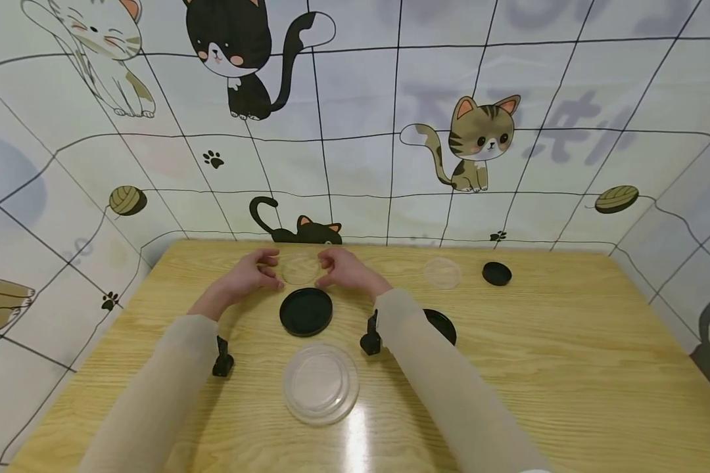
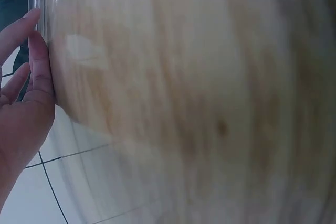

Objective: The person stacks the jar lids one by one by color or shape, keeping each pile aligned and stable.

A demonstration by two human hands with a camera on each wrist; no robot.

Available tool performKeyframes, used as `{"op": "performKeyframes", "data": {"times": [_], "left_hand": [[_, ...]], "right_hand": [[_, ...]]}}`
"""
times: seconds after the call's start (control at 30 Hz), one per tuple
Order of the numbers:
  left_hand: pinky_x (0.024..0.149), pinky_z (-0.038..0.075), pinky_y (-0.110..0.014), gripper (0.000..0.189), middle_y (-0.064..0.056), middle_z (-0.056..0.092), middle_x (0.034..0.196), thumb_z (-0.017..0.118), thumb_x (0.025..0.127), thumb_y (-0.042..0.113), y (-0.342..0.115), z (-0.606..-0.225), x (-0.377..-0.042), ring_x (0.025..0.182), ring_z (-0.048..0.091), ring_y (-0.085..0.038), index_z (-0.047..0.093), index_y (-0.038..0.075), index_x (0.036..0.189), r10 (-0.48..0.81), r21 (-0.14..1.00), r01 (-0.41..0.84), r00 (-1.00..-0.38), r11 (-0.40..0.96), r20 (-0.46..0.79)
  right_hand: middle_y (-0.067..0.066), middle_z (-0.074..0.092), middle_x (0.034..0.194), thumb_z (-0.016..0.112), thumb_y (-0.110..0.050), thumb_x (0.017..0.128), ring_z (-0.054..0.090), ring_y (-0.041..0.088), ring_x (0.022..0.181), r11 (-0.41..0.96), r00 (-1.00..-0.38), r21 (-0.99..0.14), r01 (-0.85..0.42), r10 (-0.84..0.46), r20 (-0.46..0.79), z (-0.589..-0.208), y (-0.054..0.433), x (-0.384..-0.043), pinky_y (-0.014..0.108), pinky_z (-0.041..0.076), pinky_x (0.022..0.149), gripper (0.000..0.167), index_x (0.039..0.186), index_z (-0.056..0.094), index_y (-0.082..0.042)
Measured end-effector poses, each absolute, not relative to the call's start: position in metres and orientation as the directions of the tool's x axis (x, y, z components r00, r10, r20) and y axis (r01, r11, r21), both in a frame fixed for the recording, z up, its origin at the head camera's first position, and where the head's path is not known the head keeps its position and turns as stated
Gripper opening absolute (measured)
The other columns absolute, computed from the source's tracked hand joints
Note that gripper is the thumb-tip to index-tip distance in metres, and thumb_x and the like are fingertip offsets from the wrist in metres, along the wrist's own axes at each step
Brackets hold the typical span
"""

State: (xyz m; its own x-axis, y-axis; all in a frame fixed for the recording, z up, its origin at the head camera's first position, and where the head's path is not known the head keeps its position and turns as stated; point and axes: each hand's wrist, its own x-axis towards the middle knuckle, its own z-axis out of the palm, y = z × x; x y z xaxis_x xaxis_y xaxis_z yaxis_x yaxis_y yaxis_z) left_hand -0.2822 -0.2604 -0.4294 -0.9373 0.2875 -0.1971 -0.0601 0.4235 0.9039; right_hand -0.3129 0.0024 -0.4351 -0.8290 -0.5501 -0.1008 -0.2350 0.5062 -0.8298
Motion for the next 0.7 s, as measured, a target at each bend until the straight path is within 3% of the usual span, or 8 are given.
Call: {"op": "performKeyframes", "data": {"times": [0.23,0.47,0.7], "left_hand": [[0.094,0.045,-0.028,0.079,-0.026,0.042,0.14,0.076,0.09,-0.001,-0.2585,-0.4316,-0.2845,0.119,0.049,-0.035,0.032,-0.006,0.155,0.285,0.886,-0.041,-0.939,0.462,-0.192],[0.089,0.043,-0.023,0.07,-0.025,0.047,0.137,0.077,0.089,0.002,-0.2592,-0.4331,-0.2857,0.119,0.046,-0.033,0.042,-0.01,0.149,0.296,0.865,-0.002,-0.939,0.502,-0.174],[0.087,0.044,-0.022,0.065,-0.023,0.051,0.133,0.079,0.089,0.005,-0.2541,-0.4325,-0.2856,0.115,0.049,-0.031,0.048,-0.009,0.145,0.295,0.85,0.01,-0.94,0.527,-0.172]], "right_hand": [[0.014,0.058,0.128,0.079,-0.011,0.091,0.055,0.024,0.108,0.529,-0.835,-0.813,-0.244,-0.54,-0.101,-0.4342,0.0008,-0.3123,0.034,0.047,0.096,0.068,0.15,0.048,0.002],[0.013,0.059,0.12,0.078,-0.01,0.091,0.052,0.021,0.099,0.519,-0.838,-0.813,-0.264,-0.541,-0.074,-0.4356,-0.0015,-0.3121,0.032,0.046,0.092,0.064,0.147,0.05,0.003],[0.011,0.059,0.117,0.079,-0.009,0.091,0.054,0.022,0.103,0.507,-0.856,-0.831,-0.228,-0.511,-0.077,-0.438,-0.0004,-0.3115,0.032,0.046,0.092,0.054,0.139,0.057,0.001]]}}
